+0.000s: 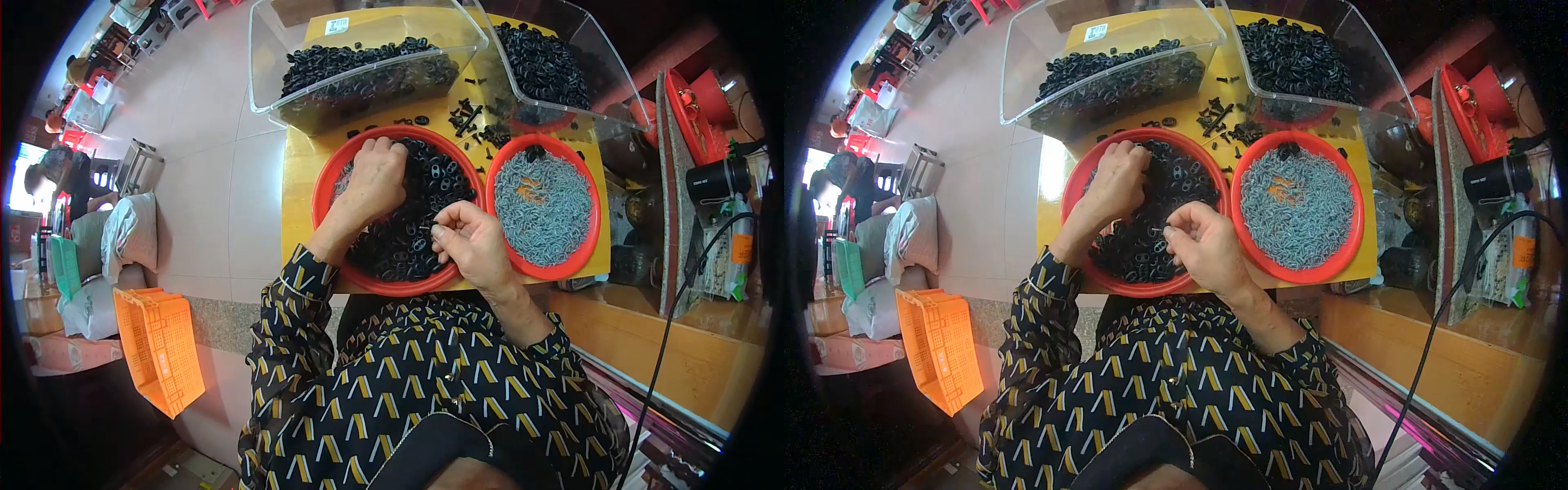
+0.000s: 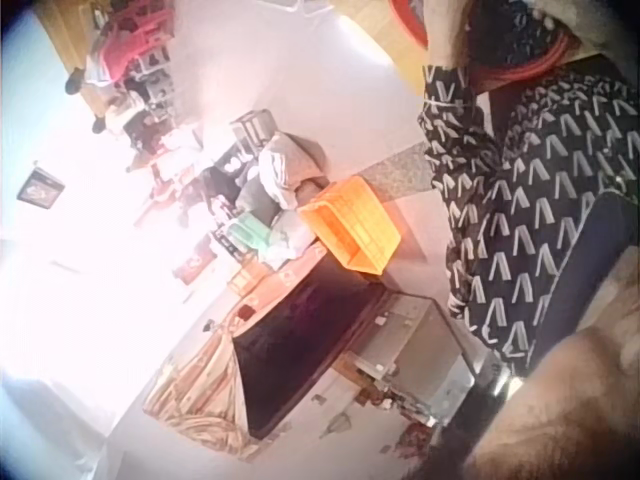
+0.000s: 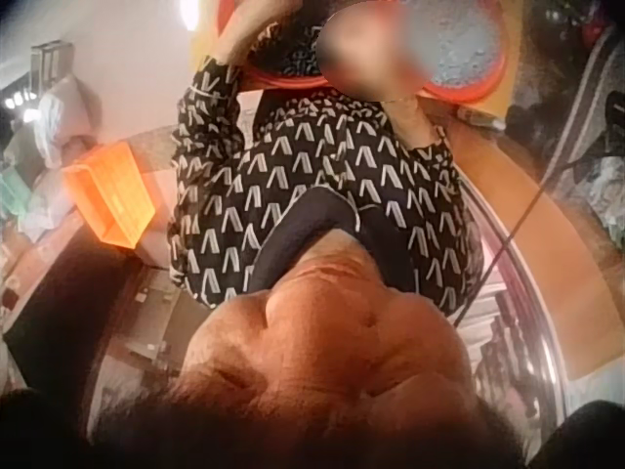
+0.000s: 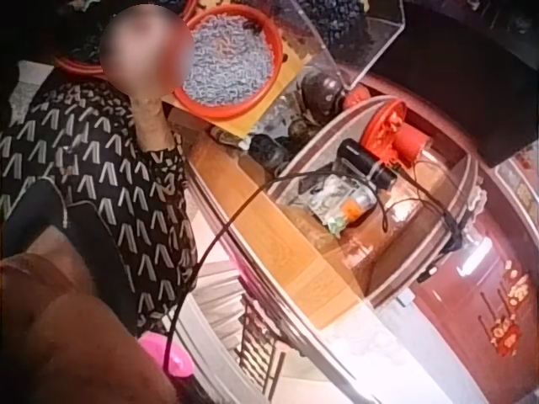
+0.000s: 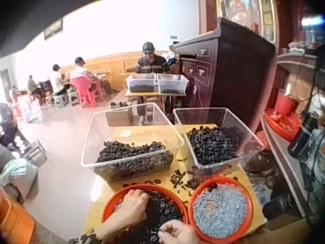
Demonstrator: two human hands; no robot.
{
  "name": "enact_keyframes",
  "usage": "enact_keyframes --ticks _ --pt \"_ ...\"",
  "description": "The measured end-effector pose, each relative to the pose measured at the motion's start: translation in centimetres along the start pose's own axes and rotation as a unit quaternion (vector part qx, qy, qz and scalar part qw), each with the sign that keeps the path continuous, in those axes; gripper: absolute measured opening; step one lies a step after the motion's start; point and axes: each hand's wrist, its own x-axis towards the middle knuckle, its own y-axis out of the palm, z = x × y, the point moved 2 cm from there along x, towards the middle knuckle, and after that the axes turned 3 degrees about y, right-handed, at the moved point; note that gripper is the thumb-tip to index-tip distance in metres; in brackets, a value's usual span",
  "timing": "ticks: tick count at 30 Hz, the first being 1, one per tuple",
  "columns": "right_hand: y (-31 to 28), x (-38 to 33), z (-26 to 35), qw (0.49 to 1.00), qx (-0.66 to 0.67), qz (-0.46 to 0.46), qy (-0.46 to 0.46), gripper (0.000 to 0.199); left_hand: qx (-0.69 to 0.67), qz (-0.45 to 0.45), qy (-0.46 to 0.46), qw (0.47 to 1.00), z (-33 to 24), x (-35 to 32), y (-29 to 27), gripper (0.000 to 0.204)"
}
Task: The person sits at a table and assembles small black padlocks by hand. They pick up a lock body and a shackle from a red bowl, insert the shackle into the body, and secure it. The process is repeated continuously with multiple lock units.
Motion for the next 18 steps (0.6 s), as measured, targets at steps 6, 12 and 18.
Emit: enact_keyframes --ticks 6,12,18 --pt "0.0 0.1 0.2 0.995 0.098 0.020 0.030 0.011 -0.603 -0.073 -0.188 0.772 -1.4 -4.8 -3.3 0.014" --pt "2.2 0.8 -0.3 0.974 0.200 0.079 0.074 0.016 -0.803 -0.075 -0.222 0.548 -2.4 -9.8 -1.9 0.024" --pt "3.2 0.7 -0.2 0.978 0.183 0.077 0.058 0.014 -0.820 -0.090 -0.230 0.516 -2.8 -10.5 -2.0 0.026"
